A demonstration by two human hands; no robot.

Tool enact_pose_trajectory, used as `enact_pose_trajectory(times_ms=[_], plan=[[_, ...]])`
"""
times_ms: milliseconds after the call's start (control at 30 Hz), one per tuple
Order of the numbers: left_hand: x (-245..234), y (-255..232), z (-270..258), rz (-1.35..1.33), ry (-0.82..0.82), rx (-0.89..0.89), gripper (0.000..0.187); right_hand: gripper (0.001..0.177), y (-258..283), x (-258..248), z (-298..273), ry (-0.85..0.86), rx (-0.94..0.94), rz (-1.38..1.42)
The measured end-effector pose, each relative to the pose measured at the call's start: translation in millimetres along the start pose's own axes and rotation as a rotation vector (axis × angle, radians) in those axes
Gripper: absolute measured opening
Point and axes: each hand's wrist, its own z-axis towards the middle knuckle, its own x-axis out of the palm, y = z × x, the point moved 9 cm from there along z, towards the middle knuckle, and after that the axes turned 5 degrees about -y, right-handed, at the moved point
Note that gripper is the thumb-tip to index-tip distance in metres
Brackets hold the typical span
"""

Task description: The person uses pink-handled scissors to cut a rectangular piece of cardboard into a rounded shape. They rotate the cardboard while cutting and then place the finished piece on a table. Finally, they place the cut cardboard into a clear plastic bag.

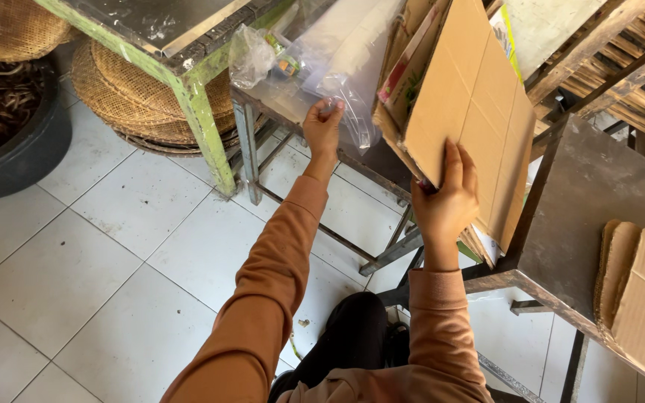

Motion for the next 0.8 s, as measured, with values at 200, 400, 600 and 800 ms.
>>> enact_pose_trajectory(times_ms=[200,400,600,800], plan=[[-26.1,18.5,11.3,-0.162,-0.002,-0.191,0.026,0.091,5.4,35.0,-12.6,0.089,-0.032,-0.033],[-17.6,-46.4,-1.0,0.058,0.219,0.206,0.083,0.117,21.2,60.2,-30.3,0.241,-0.055,-0.113],[-1.8,-88.1,12.5,0.636,0.099,0.446,0.043,0.057,71.7,25.4,-63.3,0.146,-0.170,0.305],[2.9,-108.0,24.2,0.676,0.088,0.556,0.022,0.057,117.5,118.5,-88.6,0.406,-0.156,0.429]])
